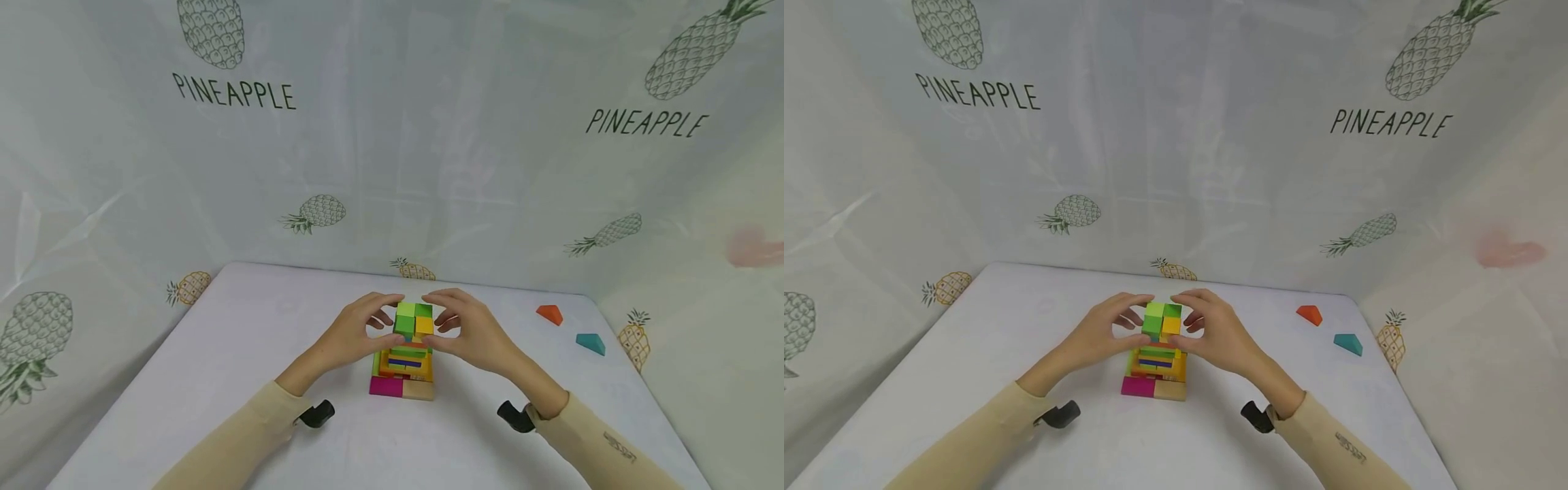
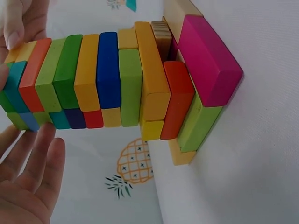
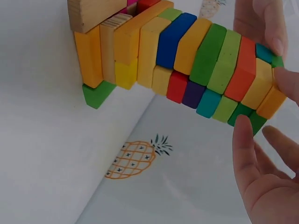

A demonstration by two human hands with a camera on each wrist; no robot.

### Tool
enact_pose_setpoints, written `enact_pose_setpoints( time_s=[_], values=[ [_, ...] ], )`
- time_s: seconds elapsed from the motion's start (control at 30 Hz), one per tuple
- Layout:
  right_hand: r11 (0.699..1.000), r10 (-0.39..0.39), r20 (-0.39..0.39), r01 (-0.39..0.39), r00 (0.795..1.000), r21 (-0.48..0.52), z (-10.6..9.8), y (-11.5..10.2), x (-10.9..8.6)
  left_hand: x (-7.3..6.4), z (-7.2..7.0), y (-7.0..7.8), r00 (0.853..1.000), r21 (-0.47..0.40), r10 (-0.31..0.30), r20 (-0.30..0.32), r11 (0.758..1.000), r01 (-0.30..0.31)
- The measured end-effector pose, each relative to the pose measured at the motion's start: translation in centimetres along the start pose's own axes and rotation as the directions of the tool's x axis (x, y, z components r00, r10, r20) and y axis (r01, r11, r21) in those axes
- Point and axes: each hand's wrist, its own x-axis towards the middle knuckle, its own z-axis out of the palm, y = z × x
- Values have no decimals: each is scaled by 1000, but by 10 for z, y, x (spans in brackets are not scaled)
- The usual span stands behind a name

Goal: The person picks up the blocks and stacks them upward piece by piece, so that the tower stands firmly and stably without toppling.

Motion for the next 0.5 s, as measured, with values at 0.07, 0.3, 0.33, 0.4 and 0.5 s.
enact_pose_setpoints(
  time_s=[0.07,0.3,0.33,0.4,0.5],
  values=[
    [1000,12,15,-12,1000,18,1,2,1,0,1,1,1000,-8,1,-2,1000,-1],
    [998,17,32,-19,999,54,4,5,2,1,3,3,1000,4,-8,-22,1000,9],
    [998,17,33,-19,999,54,4,5,3,2,3,3,1000,8,-13,-24,1000,13],
    [998,21,36,-23,999,51,4,5,3,2,4,3,1000,11,-13,-28,1000,14],
    [999,30,44,-32,999,42,4,5,3,2,4,3,1000,8,-7,-28,1000,7]
  ],
)
